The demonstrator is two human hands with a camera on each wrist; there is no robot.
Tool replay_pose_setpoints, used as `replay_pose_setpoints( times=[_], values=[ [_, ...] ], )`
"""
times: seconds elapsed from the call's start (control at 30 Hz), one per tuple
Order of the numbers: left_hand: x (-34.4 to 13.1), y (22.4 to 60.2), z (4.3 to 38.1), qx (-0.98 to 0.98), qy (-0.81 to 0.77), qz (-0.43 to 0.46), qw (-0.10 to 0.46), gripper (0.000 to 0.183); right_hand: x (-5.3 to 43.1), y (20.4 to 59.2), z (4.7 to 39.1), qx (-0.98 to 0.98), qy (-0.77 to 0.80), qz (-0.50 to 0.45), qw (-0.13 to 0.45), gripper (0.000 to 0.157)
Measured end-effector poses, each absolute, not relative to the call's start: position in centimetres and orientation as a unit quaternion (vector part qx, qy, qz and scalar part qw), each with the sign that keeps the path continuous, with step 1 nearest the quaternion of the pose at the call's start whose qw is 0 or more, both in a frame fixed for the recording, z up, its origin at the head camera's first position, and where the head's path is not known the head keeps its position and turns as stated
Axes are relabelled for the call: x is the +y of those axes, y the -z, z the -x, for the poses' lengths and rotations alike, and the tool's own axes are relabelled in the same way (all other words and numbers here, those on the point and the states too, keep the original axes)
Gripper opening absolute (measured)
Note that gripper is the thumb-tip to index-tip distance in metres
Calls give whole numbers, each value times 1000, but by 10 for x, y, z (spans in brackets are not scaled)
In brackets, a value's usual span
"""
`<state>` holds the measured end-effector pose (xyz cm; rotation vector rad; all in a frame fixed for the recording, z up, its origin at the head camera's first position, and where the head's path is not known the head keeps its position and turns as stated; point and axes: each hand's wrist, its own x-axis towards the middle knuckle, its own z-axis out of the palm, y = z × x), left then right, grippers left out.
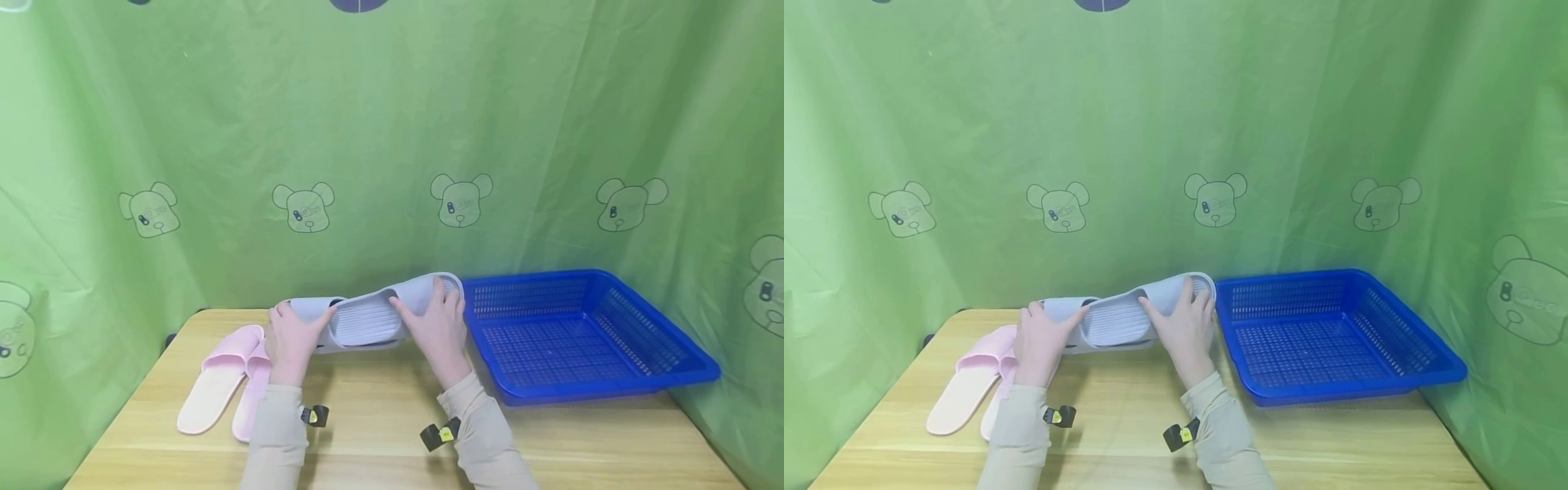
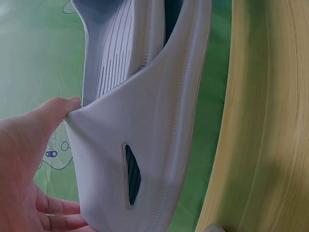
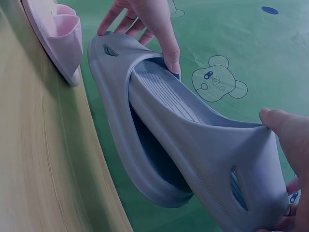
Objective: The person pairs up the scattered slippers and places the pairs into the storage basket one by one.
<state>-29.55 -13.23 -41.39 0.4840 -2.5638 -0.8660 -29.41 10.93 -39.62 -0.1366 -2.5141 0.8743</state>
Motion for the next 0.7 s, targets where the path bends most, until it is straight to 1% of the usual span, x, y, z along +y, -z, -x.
replay_pose_setpoints(
  times=[0.2, 0.37, 0.53, 0.7],
  values=[
    [-135, 415, 297, -912, 321, -174, 186, 111, 110, 396, 295, -918, -321, 34, 228, 97],
    [-139, 416, 296, -912, 318, -175, 189, 110, 110, 395, 294, -918, -328, 24, 223, 87],
    [-141, 416, 296, -911, 316, -177, 198, 109, 111, 395, 293, -916, -336, 11, 216, 84],
    [-142, 414, 294, -906, 318, -174, 220, 107, 111, 394, 294, -916, -340, 1, 212, 83]
  ],
)
